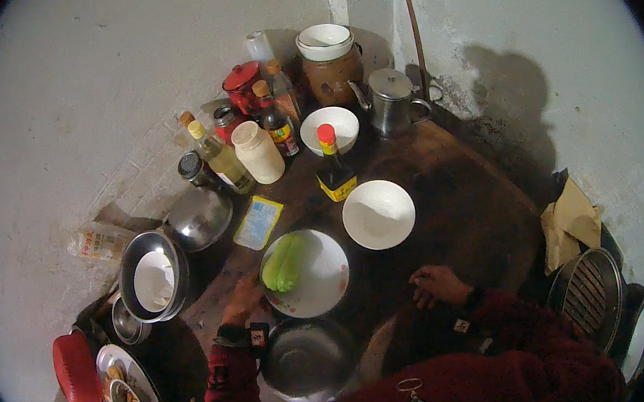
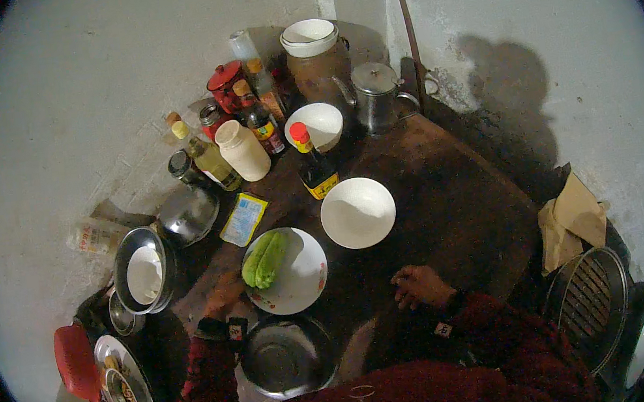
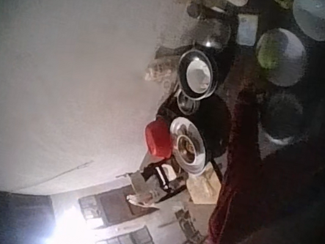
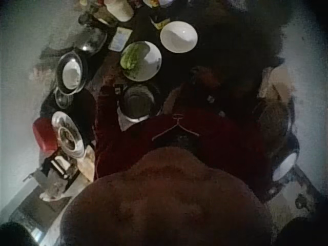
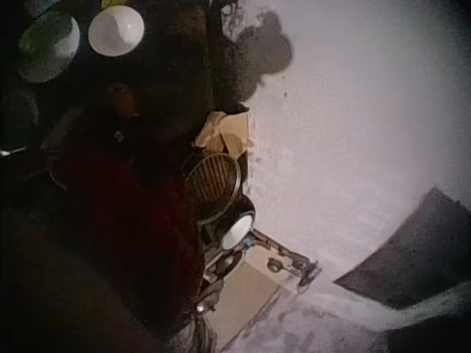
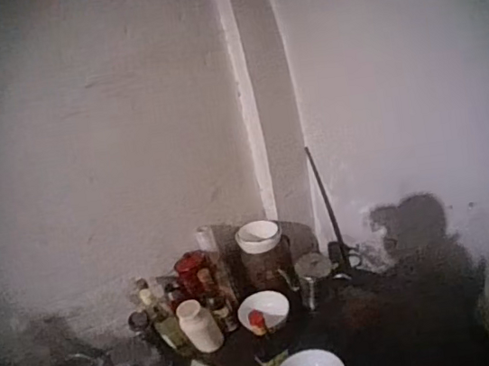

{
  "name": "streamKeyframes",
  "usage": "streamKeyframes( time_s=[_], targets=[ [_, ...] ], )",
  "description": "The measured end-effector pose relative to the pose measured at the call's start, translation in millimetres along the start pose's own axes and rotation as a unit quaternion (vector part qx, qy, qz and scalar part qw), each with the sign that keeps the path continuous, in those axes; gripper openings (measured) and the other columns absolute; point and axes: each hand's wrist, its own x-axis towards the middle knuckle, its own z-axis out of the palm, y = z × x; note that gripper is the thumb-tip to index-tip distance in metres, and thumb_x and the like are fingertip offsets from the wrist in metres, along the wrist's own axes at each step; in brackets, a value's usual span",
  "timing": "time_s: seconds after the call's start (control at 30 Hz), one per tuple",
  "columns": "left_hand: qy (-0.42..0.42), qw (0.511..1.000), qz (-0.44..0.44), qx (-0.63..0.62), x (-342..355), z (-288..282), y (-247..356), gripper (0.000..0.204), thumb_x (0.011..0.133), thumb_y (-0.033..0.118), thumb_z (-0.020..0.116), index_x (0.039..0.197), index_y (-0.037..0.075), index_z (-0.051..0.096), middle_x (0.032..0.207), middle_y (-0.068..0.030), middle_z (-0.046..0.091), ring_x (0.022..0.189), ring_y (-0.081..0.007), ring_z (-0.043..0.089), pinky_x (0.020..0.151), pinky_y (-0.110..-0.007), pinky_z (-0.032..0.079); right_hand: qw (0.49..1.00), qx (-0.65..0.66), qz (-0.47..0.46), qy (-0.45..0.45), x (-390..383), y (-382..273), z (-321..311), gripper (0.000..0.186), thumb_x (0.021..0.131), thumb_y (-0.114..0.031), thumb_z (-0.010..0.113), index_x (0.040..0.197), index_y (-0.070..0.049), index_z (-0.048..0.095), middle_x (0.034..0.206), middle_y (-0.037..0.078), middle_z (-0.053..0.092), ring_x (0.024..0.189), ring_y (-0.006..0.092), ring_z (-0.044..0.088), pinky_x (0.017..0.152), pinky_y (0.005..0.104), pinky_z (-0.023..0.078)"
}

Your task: The person adds sliced onions to a wok on a stove, then adds a white powder, a dark liquid, and a red paste from containers. The person uses a spoon to scoop the red paste and a ladle to stir the ingredients in the wok.

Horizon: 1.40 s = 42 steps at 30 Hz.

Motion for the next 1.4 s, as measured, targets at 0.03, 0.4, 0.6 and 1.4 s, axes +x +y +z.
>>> streamKeyframes(
  time_s=[0.03,0.4,0.6,1.4],
  targets=[
    [0.038,0.993,0.062,0.093,-5.9,0.7,2.6,0.030,0.080,0.012,0.053,0.104,-0.004,0.059,0.076,-0.0145,0.066,0.053,-0.0194,0.061,0.047,-0.031,0.050,1.000,0.002,-0.011,0.004,-1.0,0.5,0.7,0.025,0.094,-0.021,0.048,0.109,-0.001,0.052,0.083,0.012,0.064,0.067,0.0186,0.065,0.052,0.0280,0.051],
    [0.091,0.990,0.077,-0.074,-54.7,2.6,8.1,0.031,0.082,0.009,0.048,0.108,-0.007,0.056,0.082,-0.0148,0.065,0.057,-0.0212,0.063,0.045,-0.030,0.050,1.000,0.021,-0.002,0.020,2.6,4.2,2.2,0.024,0.093,-0.020,0.049,0.109,-0.002,0.052,0.081,0.011,0.063,0.062,0.0184,0.064,0.049,0.0278,0.050],
    [0.101,0.984,0.098,-0.108,-89.3,4.0,37.9,0.038,0.084,0.016,0.050,0.118,-0.001,0.052,0.095,-0.0103,0.064,0.069,-0.0179,0.063,0.048,-0.027,0.052,1.000,-0.018,-0.008,-0.001,-1.7,-9.9,4.2,0.026,0.093,-0.022,0.048,0.109,-0.001,0.050,0.087,0.012,0.062,0.070,0.0193,0.064,0.054,0.0292,0.052],
    [-0.072,0.946,0.273,-0.159,-165.1,84.0,163.7,0.041,0.090,0.014,0.052,0.125,-0.002,0.040,0.088,-0.0132,0.063,0.070,-0.0188,0.062,0.066,-0.029,0.050,0.928,0.056,-0.369,-0.009,-112.8,-187.4,-20.5,0.036,0.092,-0.027,0.039,0.113,0.001,0.049,0.102,0.011,0.057,0.089,0.0210,0.059,0.068,0.0354,0.052]
  ],
)
